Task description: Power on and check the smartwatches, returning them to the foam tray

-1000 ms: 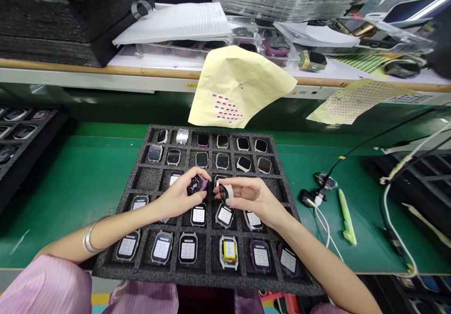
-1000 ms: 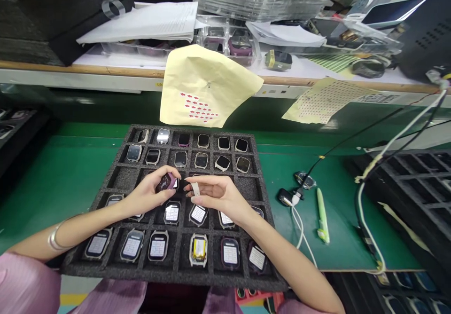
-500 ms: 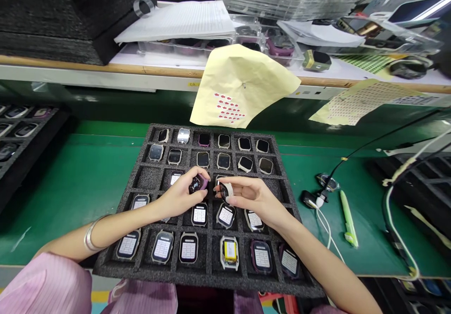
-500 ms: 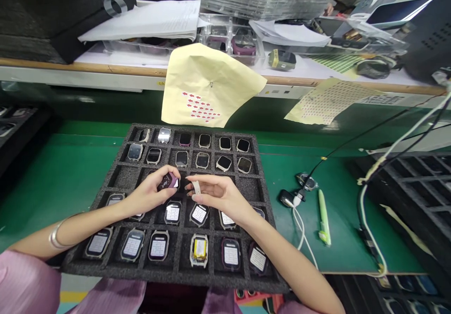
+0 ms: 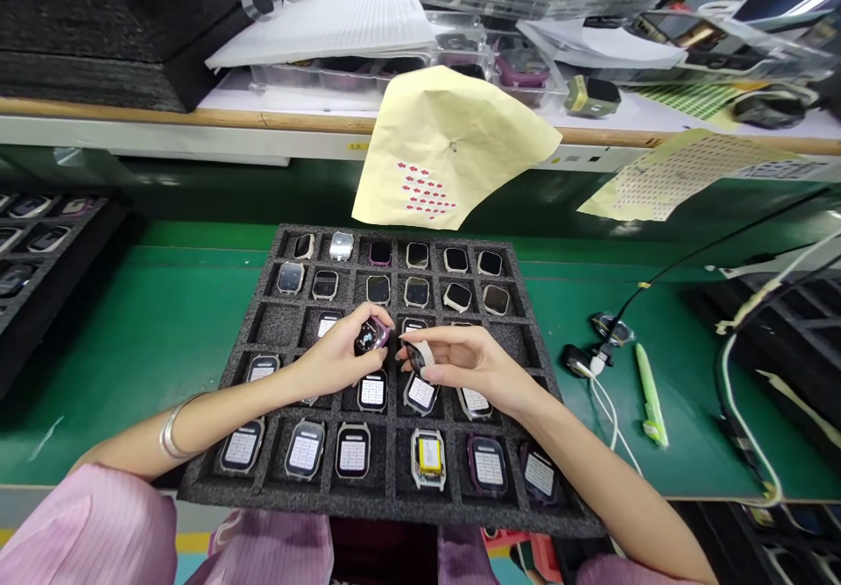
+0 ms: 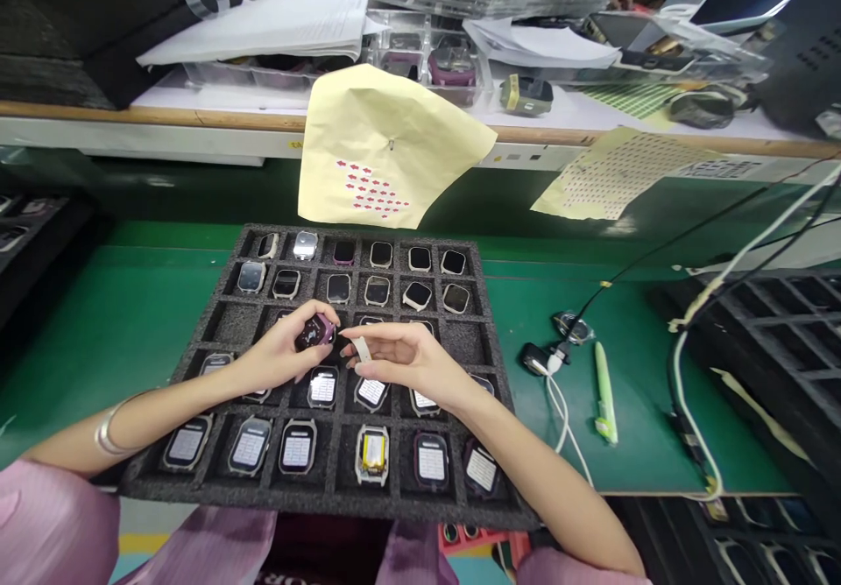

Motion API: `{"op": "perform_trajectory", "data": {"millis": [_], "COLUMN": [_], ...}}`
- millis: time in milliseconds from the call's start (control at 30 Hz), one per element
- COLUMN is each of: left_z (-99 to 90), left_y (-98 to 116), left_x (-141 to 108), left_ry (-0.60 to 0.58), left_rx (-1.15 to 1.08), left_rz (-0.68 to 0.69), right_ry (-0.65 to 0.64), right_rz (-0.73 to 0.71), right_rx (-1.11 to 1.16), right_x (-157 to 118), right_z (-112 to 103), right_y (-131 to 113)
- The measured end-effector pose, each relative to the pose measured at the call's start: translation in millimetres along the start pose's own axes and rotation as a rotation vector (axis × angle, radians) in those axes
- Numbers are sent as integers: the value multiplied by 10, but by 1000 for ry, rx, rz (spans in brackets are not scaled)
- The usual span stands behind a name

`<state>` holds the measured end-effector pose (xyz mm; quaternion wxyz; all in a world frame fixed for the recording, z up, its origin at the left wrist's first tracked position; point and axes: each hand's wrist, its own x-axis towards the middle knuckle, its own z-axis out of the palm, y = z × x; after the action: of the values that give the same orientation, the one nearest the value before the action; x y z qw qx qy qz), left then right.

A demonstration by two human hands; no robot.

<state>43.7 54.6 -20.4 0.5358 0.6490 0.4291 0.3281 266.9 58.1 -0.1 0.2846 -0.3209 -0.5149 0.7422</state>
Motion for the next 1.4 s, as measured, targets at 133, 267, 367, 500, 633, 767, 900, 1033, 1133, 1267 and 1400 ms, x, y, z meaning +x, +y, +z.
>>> {"op": "perform_trajectory", "data": {"millis": [133, 267, 367, 500, 633, 767, 900, 1033, 1133, 1267, 1400], "left_z": [0, 5, 5, 11, 33, 51, 39, 12, 3, 21, 43], "left_y": [-14, -9, 7, 10, 9, 38, 71, 61, 41, 32, 19], "left_x": [0, -3, -11, -25, -4, 38, 49, 47, 49, 47, 41], "left_ry": [-1, -48, -37, -43, -27, 54, 94, 112, 89, 88, 78], "left_rx": [-44, -44, 4, -32, -201, -447, -624, -685, -695, -687, -676], "left_rz": [-31, -57, -27, -38, -118, -217, -279, -252, -234, -209, -203], "right_ry": [7, 3, -15, -49, -29, 20, 73, 141, 183, 189, 207], "right_rz": [-22, -9, -3, 39, 38, 57, 80, 35, 5, -6, -27], "right_rx": [33, 35, 45, 52, 70, 216, 272, 234, 189, 168, 156], "right_x": [-14, -18, -10, 9, 37, 62, 70, 83, 93, 85, 65], "right_z": [13, 13, 14, 23, 12, -23, -44, -54, -60, -55, -45], "right_y": [-22, -23, 0, 32, 34, 33, 24, -5, -8, 2, -4]}}
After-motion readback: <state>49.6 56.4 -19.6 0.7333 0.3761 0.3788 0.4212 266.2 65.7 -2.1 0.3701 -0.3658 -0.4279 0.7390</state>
